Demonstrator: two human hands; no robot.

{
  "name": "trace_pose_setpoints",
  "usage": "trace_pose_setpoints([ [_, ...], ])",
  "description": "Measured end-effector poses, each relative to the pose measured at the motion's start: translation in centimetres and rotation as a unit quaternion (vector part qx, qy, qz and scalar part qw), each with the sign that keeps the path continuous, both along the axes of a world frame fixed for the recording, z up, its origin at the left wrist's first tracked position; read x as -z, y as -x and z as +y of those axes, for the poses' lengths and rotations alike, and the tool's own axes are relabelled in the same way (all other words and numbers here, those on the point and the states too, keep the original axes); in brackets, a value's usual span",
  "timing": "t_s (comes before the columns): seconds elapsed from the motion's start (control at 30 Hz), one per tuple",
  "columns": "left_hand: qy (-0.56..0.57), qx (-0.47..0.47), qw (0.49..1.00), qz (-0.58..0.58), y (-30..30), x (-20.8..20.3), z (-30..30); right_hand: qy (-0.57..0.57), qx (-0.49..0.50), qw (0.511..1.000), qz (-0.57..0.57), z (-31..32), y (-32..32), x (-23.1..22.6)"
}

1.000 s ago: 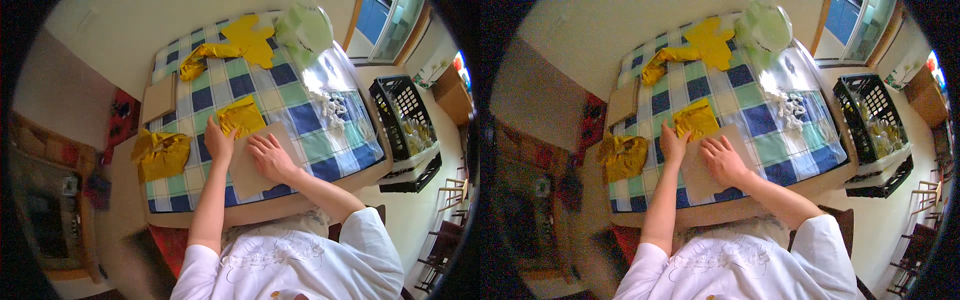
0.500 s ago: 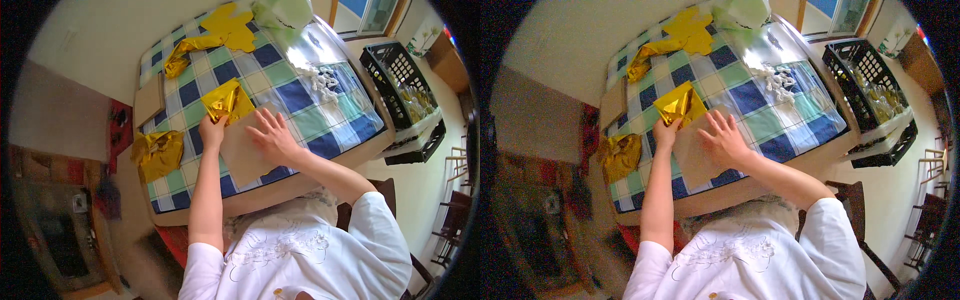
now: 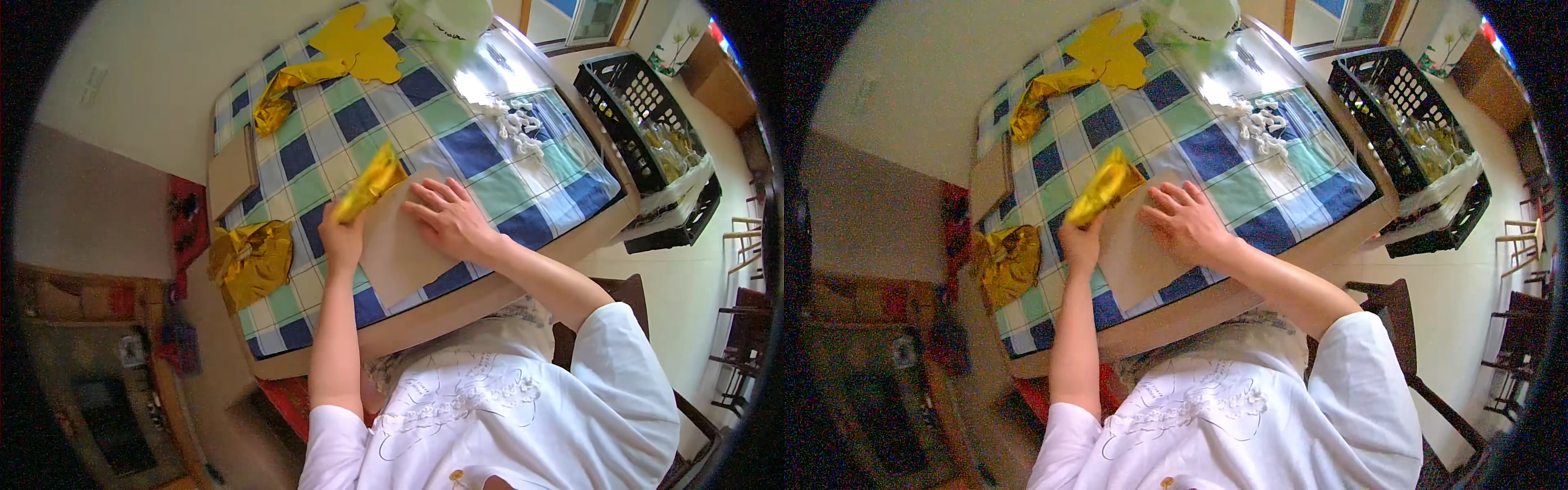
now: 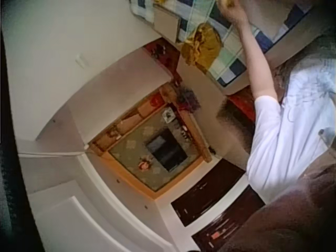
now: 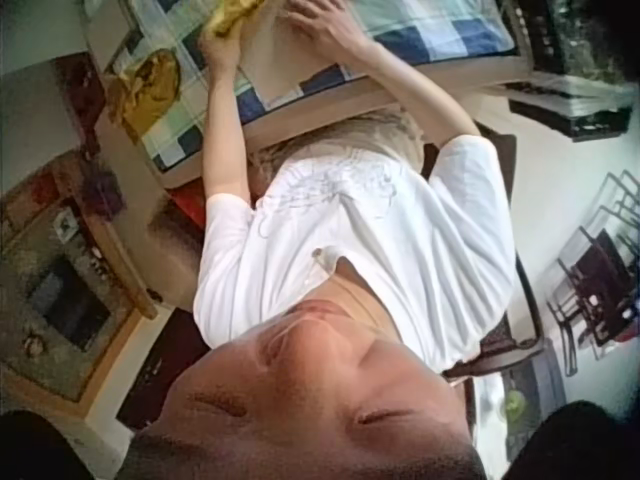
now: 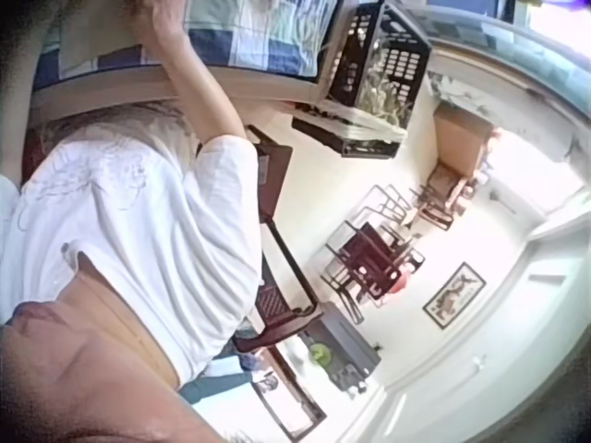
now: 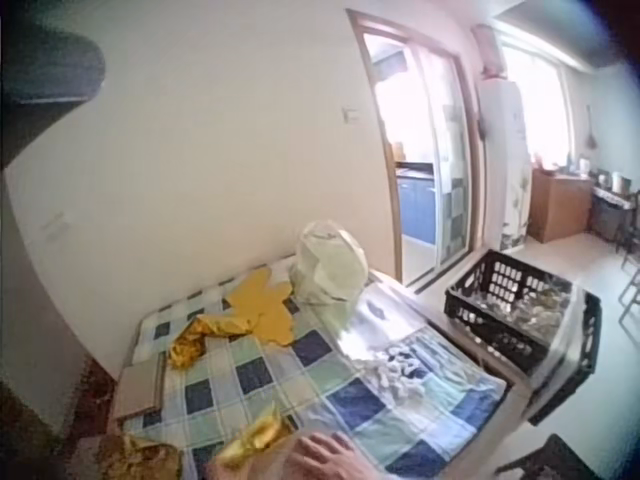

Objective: The person folds a foil balloon around a piece of cardboard, places it into a box, and then unfolds another foil balloon across the bed.

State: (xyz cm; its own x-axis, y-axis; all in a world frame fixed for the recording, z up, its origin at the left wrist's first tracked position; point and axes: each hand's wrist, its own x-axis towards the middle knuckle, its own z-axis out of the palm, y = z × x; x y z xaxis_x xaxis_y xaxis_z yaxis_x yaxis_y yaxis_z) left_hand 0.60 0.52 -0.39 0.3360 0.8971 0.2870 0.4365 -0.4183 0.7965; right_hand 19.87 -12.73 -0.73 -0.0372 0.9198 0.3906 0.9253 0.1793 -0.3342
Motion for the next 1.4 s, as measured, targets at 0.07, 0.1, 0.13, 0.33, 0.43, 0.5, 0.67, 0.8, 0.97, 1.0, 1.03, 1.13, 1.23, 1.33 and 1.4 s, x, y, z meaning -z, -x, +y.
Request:
trace_pose_setpoints([
  [0.07, -0.184, 0.087, 0.977, 0.068, 0.4, -0.2, -0.9, 0.006, 0.001, 1.0, 0.016, 0.5, -0.3, 0.7],
  [0.1, -0.243, 0.133, 0.958, 0.074, 0.5, -0.8, -1.2, 0.01, 0.002, 0.999, 0.032, 0.6, -0.4, 0.9],
  [0.13, -0.243, 0.133, 0.958, 0.073, 0.5, -1.1, -1.7, 0.011, 0.001, 0.999, 0.032, 0.6, -0.6, 1.1],
  [0.33, -0.204, 0.188, 0.943, 0.187, 2.8, -0.3, -1.5, 0.027, -0.018, 0.997, 0.065, 0.5, -0.9, 0.8],
  [0.43, -0.086, 0.241, 0.932, 0.256, 2.8, -1.8, 0.2, 0.032, -0.022, 0.998, 0.057, 0.5, -1.0, 1.0],
  [0.5, -0.146, 0.205, 0.943, 0.218, 0.3, -2.5, -1.0, 0.016, -0.026, 0.998, 0.062, 0.7, -1.1, 1.4],
  [0.67, -0.176, 0.193, 0.943, 0.207, -1.7, -0.8, -2.9, 0.028, -0.036, 0.999, 0.03, 0.4, -1.5, 0.8],
  [0.8, -0.129, 0.206, 0.955, 0.168, -1.9, -1.1, -2.5, 0.023, -0.02, 1.0, 0.001, -0.1, -1.8, 0.3],
  [0.97, -0.157, 0.216, 0.954, 0.136, -1.7, -0.9, -2.8, 0.045, -0.011, 0.999, 0.002, -1.0, -1.4, 0.2],
  [1.0, -0.172, 0.215, 0.952, 0.137, -1.6, -1.0, -2.9, 0.06, -0.005, 0.998, 0.004, -1.1, -1.4, 0.1],
  [1.03, -0.174, 0.219, 0.951, 0.128, -1.5, -0.9, -3.0, 0.06, -0.005, 0.998, 0.025, -0.9, -1.4, 0.4],
  [1.13, -0.187, 0.222, 0.944, 0.158, -1.4, -0.9, -3.3, 0.063, 0.002, 0.997, 0.04, -0.9, -1.5, 0.4],
  [1.23, -0.235, 0.228, 0.917, 0.227, -1.6, -1.1, -4.4, 0.043, 0.002, 0.998, 0.055, -0.7, -1.6, 1.1],
  [1.33, -0.22, 0.241, 0.908, 0.263, -1.4, -0.5, -5.2, 0.025, -0.002, 0.998, 0.052, -0.5, -1.5, 1.7],
  [1.4, -0.227, 0.235, 0.909, 0.26, -1.2, 0.1, -5.3, 0.013, -0.025, 0.994, 0.11, -0.4, -1.8, 0.8],
])
